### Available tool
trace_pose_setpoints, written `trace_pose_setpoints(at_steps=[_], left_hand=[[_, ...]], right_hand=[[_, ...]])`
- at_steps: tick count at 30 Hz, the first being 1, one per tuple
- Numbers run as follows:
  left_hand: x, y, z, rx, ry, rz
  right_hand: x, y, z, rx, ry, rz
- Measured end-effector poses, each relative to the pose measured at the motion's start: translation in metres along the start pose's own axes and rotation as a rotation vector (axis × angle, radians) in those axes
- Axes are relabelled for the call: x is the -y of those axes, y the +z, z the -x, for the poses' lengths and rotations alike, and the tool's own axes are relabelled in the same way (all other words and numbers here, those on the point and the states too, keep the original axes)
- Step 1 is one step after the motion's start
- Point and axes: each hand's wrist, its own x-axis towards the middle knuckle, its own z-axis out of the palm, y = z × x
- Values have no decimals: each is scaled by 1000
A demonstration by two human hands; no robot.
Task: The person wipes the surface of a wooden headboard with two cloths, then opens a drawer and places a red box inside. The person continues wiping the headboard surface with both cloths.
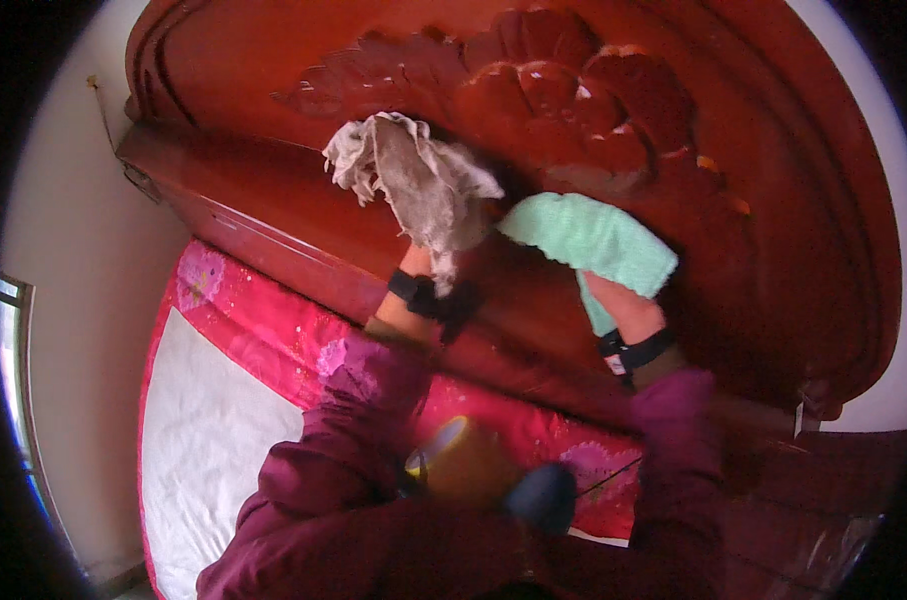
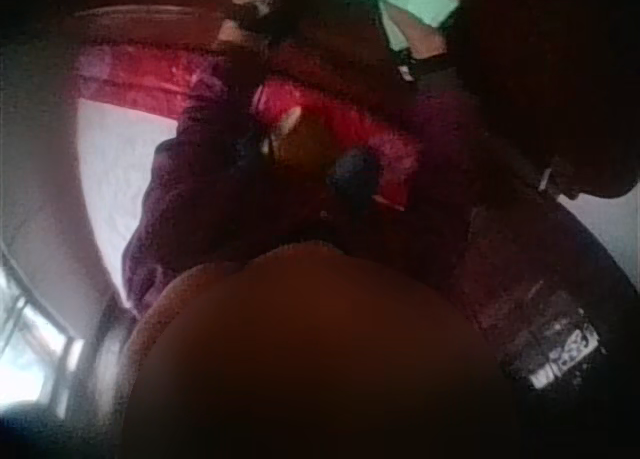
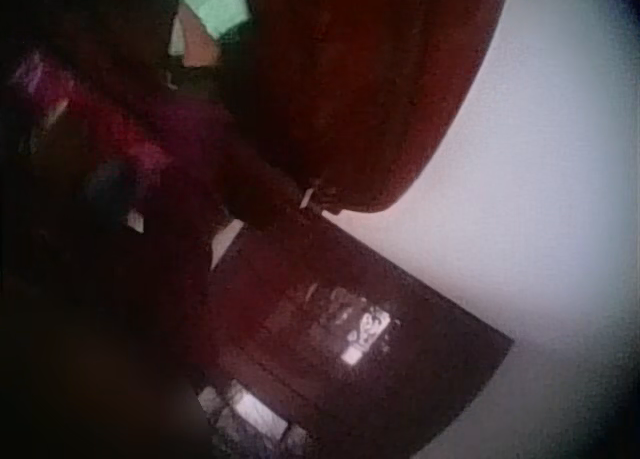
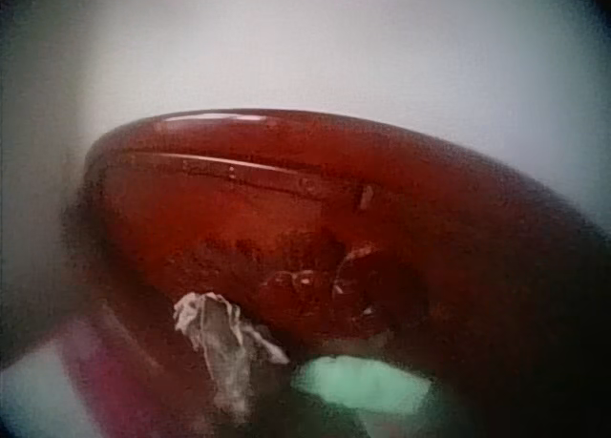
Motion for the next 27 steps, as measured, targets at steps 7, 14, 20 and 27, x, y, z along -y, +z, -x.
trace_pose_setpoints(at_steps=[7,14,20,27], left_hand=[[0,80,39,110,-86,20],[-8,90,110,84,-70,-52],[9,134,110,39,-61,-103],[-32,51,122,8,-53,-159]], right_hand=[[-71,-63,88,128,145,325],[-22,-110,166,1,927,-659],[-15,-169,174,109,639,-36],[34,-97,154,368,434,11]])
